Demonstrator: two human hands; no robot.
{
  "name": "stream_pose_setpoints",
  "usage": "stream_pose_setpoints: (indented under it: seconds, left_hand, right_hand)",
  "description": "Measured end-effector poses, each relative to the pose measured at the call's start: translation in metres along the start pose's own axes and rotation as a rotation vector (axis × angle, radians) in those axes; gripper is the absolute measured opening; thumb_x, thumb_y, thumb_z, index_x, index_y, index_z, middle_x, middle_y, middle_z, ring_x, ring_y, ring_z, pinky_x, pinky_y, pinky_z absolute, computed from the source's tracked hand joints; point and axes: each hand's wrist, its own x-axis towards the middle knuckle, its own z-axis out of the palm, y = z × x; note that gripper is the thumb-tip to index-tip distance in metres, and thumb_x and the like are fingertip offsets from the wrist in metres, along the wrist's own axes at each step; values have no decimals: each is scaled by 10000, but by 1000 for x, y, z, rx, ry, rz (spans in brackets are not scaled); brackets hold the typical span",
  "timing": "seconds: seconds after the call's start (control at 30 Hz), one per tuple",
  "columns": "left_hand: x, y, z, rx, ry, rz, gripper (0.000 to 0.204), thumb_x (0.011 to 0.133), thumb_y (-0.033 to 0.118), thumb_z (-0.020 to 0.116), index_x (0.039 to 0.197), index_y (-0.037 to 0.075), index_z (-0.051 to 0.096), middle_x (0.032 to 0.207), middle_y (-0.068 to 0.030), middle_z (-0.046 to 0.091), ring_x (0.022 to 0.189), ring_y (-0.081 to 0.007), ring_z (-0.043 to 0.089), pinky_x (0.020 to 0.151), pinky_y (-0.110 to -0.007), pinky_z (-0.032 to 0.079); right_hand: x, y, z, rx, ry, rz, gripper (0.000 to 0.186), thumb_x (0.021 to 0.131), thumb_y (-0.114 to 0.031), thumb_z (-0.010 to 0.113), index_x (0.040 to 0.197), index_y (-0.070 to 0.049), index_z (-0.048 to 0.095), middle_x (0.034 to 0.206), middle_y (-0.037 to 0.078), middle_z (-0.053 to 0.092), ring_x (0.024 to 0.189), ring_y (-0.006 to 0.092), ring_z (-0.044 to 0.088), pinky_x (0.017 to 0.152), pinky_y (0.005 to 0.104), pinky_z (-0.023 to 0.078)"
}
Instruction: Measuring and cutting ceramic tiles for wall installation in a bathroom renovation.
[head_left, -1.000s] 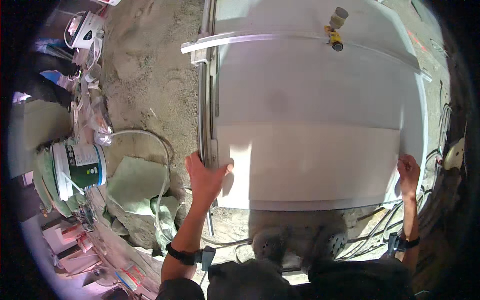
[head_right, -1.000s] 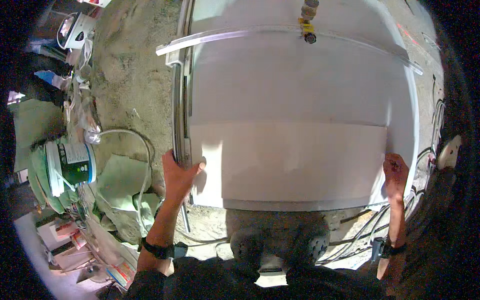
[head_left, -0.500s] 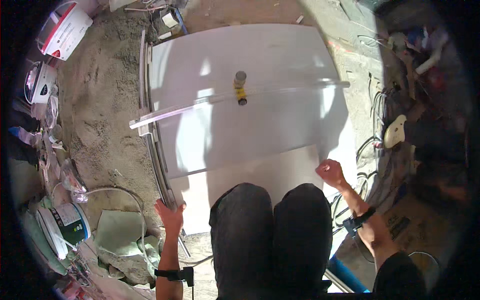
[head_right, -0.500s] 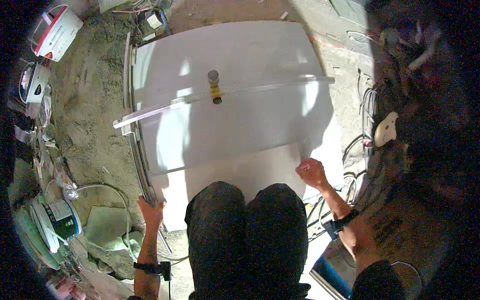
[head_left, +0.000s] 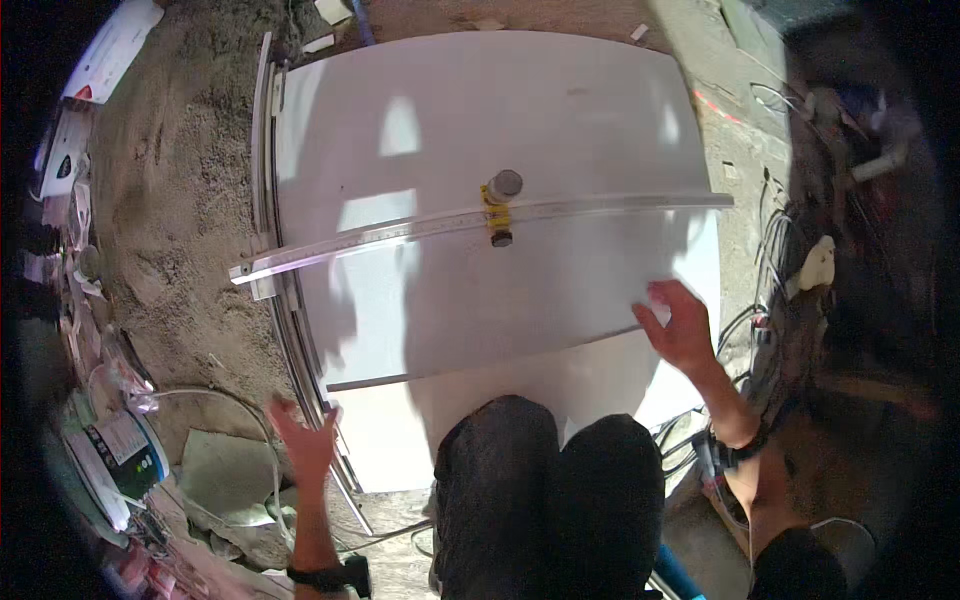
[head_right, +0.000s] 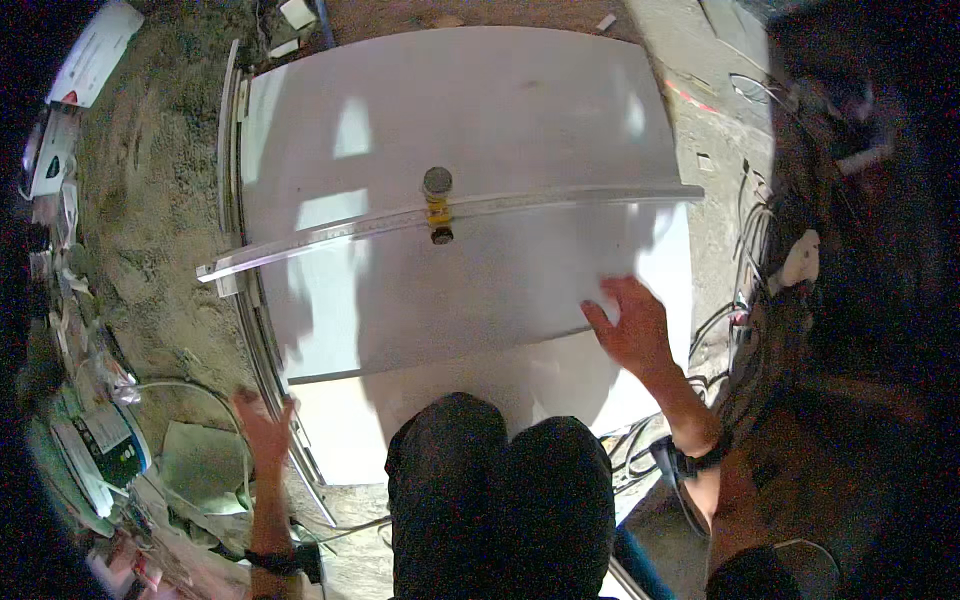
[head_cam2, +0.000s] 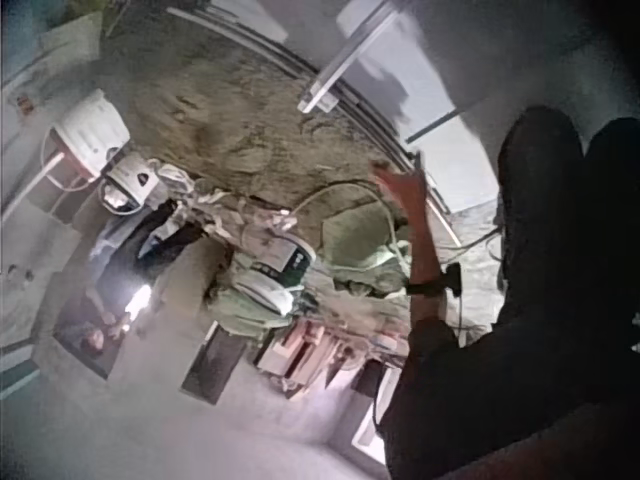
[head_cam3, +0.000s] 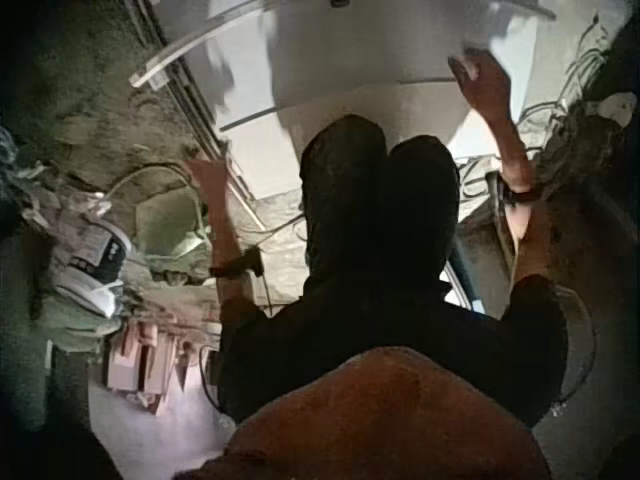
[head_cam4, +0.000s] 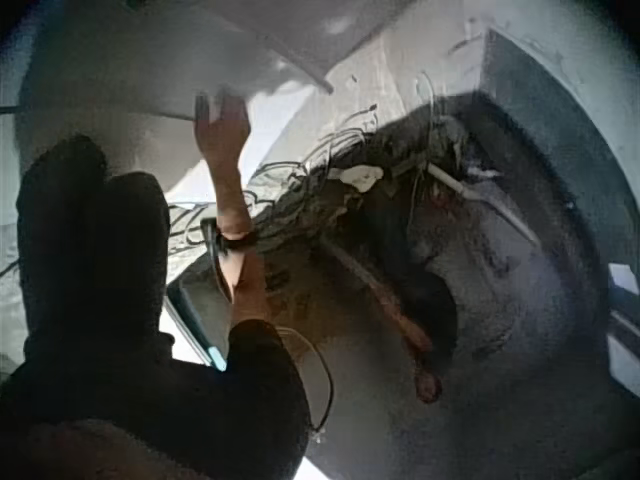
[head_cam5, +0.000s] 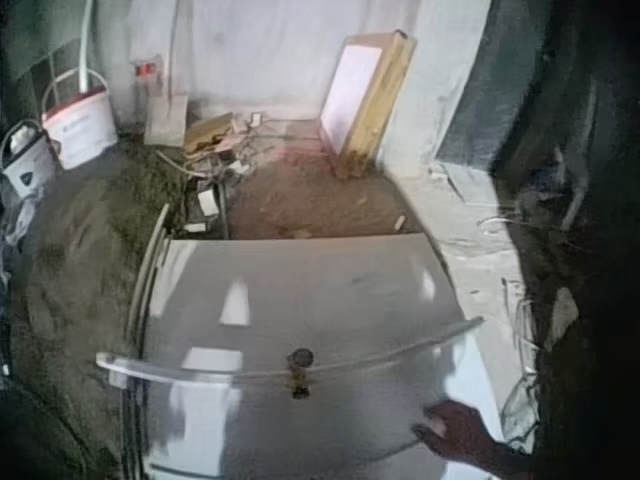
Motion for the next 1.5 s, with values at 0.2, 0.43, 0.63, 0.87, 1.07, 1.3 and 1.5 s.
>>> stream_pose_setpoints:
  seconds: [0.2, 0.43, 0.63, 0.87, 1.07, 1.3, 1.5]
  left_hand:
    - [225, 62, -22, -282, 76, -4, 550, 955, 478, 634, 1177, -25, 645, 950, -126, 654, 866, -208, 611, 802, -370, 487]
    - [256, 48, -4, -319, -106, -141, 473, 963, 428, 579, 1071, -15, 704, 896, -117, 692, 763, -197, 645, 701, -368, 501]
    - [148, 10, -14, -202, -102, -74, 382, 969, 336, 549, 978, -24, 679, 792, -77, 643, 740, -159, 558, 708, -341, 466]
    - [74, 16, -12, -204, -169, -263, 467, 951, 433, 576, 894, -25, 644, 734, -137, 600, 684, -182, 505, 660, -370, 438]
    - [64, 8, -11, -149, -159, -188, 498, 931, 470, 560, 945, -13, 682, 869, -242, 683, 811, -414, 656, 765, -448, 502]
    - [36, 2, -8, -155, -115, -254, 501, 925, 467, 561, 965, -12, 700, 818, -207, 681, 764, -326, 674, 762, -438, 527]
    - [29, -36, -5, -201, -40, -173, 485, 931, 449, 590, 871, -27, 662, 695, -144, 599, 662, -202, 561, 642, -383, 450]
  right_hand:
    - [184, -102, 33, 67, -213, -434, 593, 846, -423, 774, 1244, -15, 612, 1241, 184, 609, 1165, 339, 581, 981, 466, 469]
    - [201, -120, 68, 396, -671, -364, 584, 833, -453, 791, 1213, -39, 631, 1080, 151, 714, 947, 295, 700, 846, 417, 540]
    - [100, -119, 63, 394, -624, -475, 477, 815, -320, 831, 1132, -37, 614, 949, 139, 654, 869, 285, 642, 806, 386, 514]
    - [31, -108, 82, 396, -602, -434, 444, 833, -281, 822, 1134, -34, 609, 905, 107, 621, 811, 220, 605, 760, 362, 503]
    - [11, -107, 83, 365, -640, -384, 418, 866, -327, 783, 1109, -30, 618, 936, 133, 655, 855, 253, 642, 789, 383, 516]
    - [-18, -106, 92, 410, -606, -337, 310, 887, -226, 749, 1080, -26, 612, 841, 67, 653, 776, 153, 638, 731, 329, 531]
    - [-31, -108, 98, 414, -537, -434, 338, 886, -287, 742, 1070, -30, 622, 906, 150, 684, 827, 278, 691, 733, 381, 543]
